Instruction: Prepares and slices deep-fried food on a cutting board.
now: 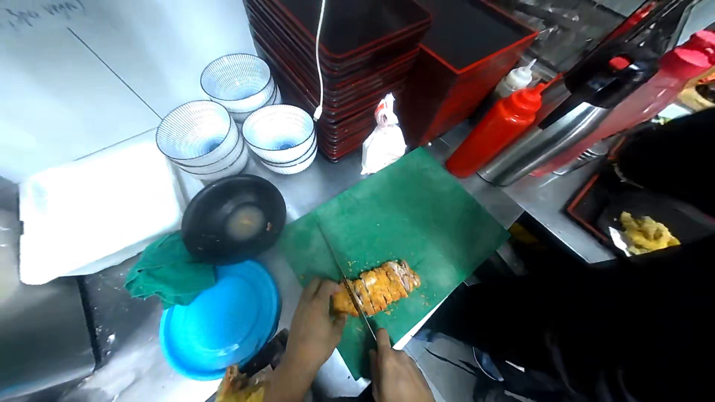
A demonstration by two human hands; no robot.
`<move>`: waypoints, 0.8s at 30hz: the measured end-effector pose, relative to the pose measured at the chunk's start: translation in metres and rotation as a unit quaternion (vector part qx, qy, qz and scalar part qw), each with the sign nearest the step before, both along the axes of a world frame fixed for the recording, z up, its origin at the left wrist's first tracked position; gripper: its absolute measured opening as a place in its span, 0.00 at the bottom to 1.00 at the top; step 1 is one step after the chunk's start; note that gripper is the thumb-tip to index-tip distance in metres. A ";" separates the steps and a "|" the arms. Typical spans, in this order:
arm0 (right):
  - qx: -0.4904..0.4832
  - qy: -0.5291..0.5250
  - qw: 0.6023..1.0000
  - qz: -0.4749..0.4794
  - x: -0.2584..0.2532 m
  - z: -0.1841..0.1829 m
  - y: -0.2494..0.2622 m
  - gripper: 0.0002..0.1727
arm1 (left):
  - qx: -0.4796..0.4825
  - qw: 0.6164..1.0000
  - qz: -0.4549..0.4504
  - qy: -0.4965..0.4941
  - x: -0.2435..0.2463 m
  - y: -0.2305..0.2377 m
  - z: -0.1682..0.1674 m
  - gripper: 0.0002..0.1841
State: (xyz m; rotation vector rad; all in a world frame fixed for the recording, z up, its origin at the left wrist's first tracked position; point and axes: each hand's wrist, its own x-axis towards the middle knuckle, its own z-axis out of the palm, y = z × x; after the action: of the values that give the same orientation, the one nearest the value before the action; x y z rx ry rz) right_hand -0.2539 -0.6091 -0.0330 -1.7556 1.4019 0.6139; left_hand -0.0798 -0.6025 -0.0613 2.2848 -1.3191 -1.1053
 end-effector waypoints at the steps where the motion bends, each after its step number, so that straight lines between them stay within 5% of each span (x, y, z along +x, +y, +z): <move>1: -0.003 -0.004 1.000 0.000 -0.002 -0.001 0.000 0.22 | -0.013 1.000 0.005 -0.008 -0.002 0.002 -0.004 0.25; 24: -0.030 -0.022 0.999 -0.004 -0.025 -0.010 0.012 0.22 | -0.172 0.978 0.034 -0.111 -0.011 0.030 -0.034 0.24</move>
State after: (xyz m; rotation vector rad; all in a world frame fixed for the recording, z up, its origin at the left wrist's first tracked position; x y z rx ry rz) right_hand -0.2792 -0.5969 -0.0433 -1.7999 1.4091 0.5301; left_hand -0.0904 -0.5724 -0.0952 2.2147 -1.3756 -0.5568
